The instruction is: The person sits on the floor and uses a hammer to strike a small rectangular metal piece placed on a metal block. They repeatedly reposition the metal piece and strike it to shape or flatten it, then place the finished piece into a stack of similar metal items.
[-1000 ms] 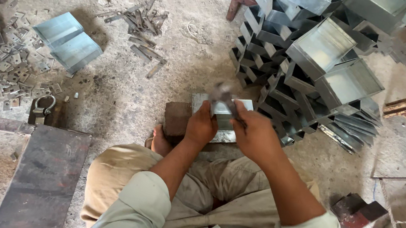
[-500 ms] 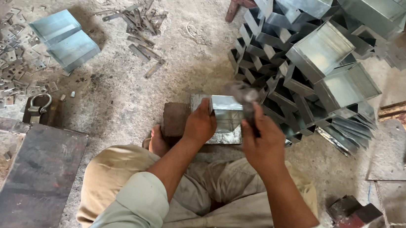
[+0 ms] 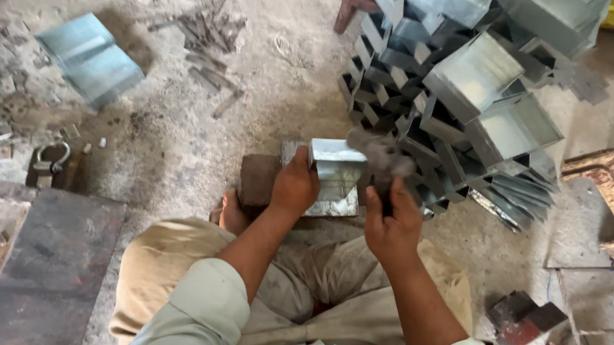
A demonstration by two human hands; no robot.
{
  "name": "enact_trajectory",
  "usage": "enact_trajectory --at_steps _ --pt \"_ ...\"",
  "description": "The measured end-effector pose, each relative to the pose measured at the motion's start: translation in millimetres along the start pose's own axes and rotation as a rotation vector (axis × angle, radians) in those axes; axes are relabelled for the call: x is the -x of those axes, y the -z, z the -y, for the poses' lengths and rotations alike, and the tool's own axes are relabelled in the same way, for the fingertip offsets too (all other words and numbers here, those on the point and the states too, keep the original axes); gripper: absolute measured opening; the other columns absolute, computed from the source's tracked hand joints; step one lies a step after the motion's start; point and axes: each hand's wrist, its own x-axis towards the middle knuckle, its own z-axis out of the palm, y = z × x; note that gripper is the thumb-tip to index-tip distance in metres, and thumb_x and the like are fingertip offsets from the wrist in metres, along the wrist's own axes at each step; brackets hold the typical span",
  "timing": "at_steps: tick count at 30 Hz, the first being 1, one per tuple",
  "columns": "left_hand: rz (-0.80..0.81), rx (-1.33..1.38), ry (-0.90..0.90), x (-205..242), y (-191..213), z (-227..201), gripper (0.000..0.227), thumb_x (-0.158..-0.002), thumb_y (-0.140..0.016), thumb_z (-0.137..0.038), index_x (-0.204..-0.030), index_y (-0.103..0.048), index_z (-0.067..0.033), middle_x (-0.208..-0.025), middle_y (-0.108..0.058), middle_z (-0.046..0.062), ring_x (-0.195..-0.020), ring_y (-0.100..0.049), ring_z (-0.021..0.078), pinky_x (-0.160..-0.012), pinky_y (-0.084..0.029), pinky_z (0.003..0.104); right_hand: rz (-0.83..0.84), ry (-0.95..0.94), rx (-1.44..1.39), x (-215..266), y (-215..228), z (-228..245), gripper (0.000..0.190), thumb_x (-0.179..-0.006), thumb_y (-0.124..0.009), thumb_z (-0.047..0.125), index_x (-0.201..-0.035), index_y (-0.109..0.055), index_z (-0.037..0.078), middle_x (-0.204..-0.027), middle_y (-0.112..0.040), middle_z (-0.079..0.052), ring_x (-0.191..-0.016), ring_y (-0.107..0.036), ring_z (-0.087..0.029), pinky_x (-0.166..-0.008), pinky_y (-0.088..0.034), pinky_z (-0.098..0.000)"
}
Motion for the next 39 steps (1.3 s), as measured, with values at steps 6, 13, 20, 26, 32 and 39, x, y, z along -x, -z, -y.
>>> enact_trajectory --at_steps 6,13,20,26,32,39 --pt "0.031 0.027 -0.038 -3 12 31 0.039 -0.088 -0.061 -0.003 -0.127 -0.055 -0.0049 -0.100 -0.069 0.029 -0.088 -0.065 0.0499 -0.074 -0.053 0.057 -0.041 -0.100 -0.199 4 29 -19 0.051 -0.101 -0.075 0.014 -0.146 -0.058 -0.003 -0.108 -0.073 -0.009 -0.091 -0.065 -0.015 -0.079 -0.054 -0.0285" --pt "0.134 0.118 -0.029 -19 37 43 0.030 -0.094 -0.059 -0.004 -0.124 -0.057 -0.0069 -0.102 -0.069 0.029 -0.098 -0.065 0.0514 -0.079 -0.053 0.056 -0.440 0.110 -0.594 -39 126 -7 0.018 -0.119 -0.065 0.019 -0.130 -0.056 0.008 -0.091 -0.064 -0.009 -0.059 -0.058 -0.013 -0.053 -0.046 -0.0291" --pt "0.155 0.028 0.079 -22 44 26 0.028 -0.095 -0.059 -0.004 -0.123 -0.058 -0.0079 -0.099 -0.071 0.029 -0.098 -0.067 0.0505 -0.078 -0.055 0.054 -0.483 -0.546 -1.515 -30 64 -37 0.038 -0.105 -0.064 0.044 -0.098 -0.069 0.007 -0.077 -0.069 -0.006 -0.060 -0.065 -0.019 -0.050 -0.051 -0.0335" --pt "0.159 -0.042 0.015 -15 33 50 0.032 -0.091 -0.060 -0.004 -0.123 -0.054 -0.0065 -0.096 -0.069 0.031 -0.090 -0.066 0.0526 -0.075 -0.054 0.057 0.055 -0.100 -0.177 -32 62 -14 0.045 -0.099 -0.072 0.013 -0.140 -0.063 0.001 -0.102 -0.074 -0.010 -0.073 -0.064 -0.012 -0.065 -0.053 -0.0284" --pt "0.150 -0.012 0.028 -15 28 58 0.029 -0.094 -0.059 -0.004 -0.122 -0.053 -0.0052 -0.096 -0.069 0.031 -0.090 -0.065 0.0532 -0.073 -0.054 0.057 -0.336 -0.143 -0.638 -31 79 -16 0.046 -0.109 -0.066 0.019 -0.152 -0.053 0.007 -0.088 -0.065 0.000 -0.058 -0.054 -0.005 -0.050 -0.045 -0.0217" --pt "0.150 -0.041 0.048 -21 35 44 0.025 -0.094 -0.061 -0.003 -0.118 -0.056 -0.0070 -0.093 -0.069 0.029 -0.088 -0.066 0.0524 -0.072 -0.054 0.056 0.206 -0.065 -0.077 -34 55 -19 0.047 -0.098 -0.073 0.019 -0.141 -0.063 0.004 -0.092 -0.070 -0.006 -0.062 -0.061 -0.007 -0.057 -0.050 -0.0234"
